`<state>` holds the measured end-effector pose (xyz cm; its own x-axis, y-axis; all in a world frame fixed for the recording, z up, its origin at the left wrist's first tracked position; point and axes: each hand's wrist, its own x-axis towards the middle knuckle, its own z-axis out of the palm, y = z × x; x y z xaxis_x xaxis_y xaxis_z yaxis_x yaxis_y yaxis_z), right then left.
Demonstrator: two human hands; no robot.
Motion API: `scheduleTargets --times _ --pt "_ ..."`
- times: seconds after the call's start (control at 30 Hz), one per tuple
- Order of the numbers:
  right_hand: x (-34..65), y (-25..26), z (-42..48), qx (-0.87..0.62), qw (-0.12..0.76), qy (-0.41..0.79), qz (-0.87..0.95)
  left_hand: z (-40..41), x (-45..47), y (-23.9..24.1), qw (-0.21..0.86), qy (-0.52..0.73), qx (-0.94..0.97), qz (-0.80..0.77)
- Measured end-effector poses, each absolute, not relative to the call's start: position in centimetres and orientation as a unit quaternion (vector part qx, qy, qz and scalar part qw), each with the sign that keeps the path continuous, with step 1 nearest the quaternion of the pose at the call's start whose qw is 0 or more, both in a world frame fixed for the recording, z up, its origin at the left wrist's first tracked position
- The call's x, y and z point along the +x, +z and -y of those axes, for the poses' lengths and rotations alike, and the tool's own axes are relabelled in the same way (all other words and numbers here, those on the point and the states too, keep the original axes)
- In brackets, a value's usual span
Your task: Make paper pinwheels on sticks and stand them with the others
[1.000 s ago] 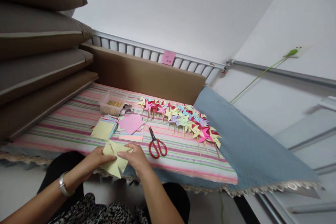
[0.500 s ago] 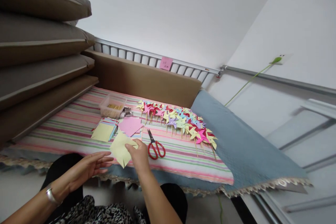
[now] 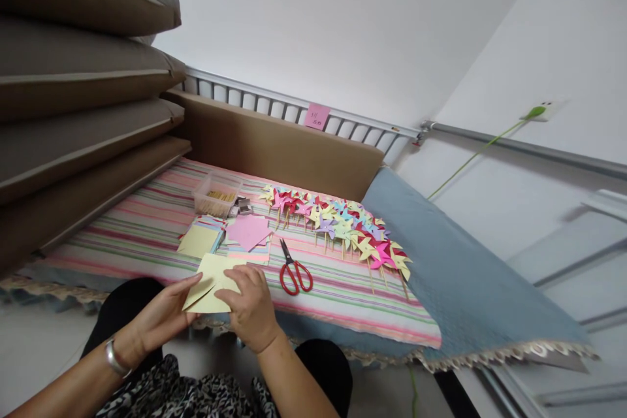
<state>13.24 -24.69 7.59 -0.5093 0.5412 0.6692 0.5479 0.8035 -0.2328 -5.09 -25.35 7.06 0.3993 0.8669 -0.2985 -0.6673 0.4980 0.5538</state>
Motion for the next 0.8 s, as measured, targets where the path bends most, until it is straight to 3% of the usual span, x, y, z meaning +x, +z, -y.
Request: scheduleTargets --times 0.27,0.8 --pt "13.7 7.0 25.7 -0.331 0.387 0.018 0.86 25.1 -4.3 6.9 0.741 0.486 0.211 -0.414" --pt "13.7 7.3 27.9 -0.407 0.388 0.087 0.822 25.2 -4.0 7.1 0.713 0.468 0.299 -0.427"
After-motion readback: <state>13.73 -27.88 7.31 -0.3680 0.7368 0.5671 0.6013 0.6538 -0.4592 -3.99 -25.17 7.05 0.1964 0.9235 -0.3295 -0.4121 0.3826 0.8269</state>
